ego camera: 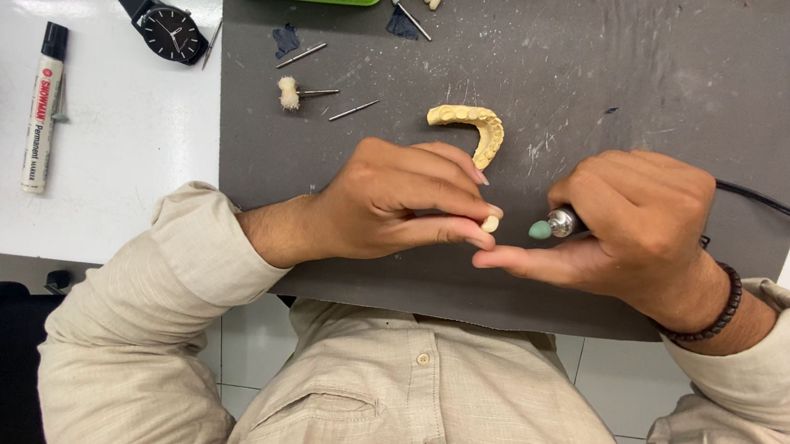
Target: The person sits at a dental laboratory bench and fits individual acrylic teeth onto a partial denture base, pressing and aligning them by hand. They then hold a single tooth against a rotary grinding tool to grind its surface, repositioning it repeatedly while grinding.
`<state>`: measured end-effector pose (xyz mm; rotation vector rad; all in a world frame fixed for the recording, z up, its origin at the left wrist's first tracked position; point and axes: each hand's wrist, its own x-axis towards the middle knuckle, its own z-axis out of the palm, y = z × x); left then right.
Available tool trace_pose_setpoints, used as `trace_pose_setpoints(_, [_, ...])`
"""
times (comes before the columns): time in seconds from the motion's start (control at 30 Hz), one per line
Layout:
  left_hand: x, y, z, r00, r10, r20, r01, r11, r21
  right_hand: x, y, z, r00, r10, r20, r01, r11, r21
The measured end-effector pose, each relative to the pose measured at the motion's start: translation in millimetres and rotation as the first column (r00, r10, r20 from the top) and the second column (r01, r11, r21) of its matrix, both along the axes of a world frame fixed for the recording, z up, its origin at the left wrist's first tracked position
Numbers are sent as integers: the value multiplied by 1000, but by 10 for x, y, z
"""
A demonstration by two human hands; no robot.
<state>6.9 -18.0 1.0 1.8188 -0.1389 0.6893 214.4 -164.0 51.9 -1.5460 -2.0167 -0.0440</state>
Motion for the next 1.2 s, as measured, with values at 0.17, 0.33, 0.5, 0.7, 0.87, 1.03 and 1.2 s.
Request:
trace_pose_setpoints(0.17, [-8,16,-12,1000,-12,0,12,1000,-17,96,-17,-18,998,-2,-68,0,1000,-30])
trace_pose_setpoints(0.33, [0,30,-12,998,-59,20,59,998,5,89,-65,-108,997,-55,-57,52,998,-45])
trace_pose_setpoints(0.5, [-9,30,4,999,-43,29,42,999,11,137,-116,-94,990,-129,-51,124,989,-86])
trace_pose_setpoints(0.7, [-3,23,-3,1000,-22,19,22,1000,20,121,-15,0,999,-49,-4,48,998,-45])
trace_pose_setpoints(0.87, [7,11,-9,999,-7,38,3,996,87,-5,45,43,998,-22,54,25,999,-40])
trace_pose_setpoints(1.03, [14,-1,-4,998,1,59,-9,991,130,-70,45,12,993,-12,117,19,998,-59])
trace_pose_setpoints(1.2, [23,6,-4,998,4,62,-14,985,172,-83,10,-20,986,-8,165,21,997,-76])
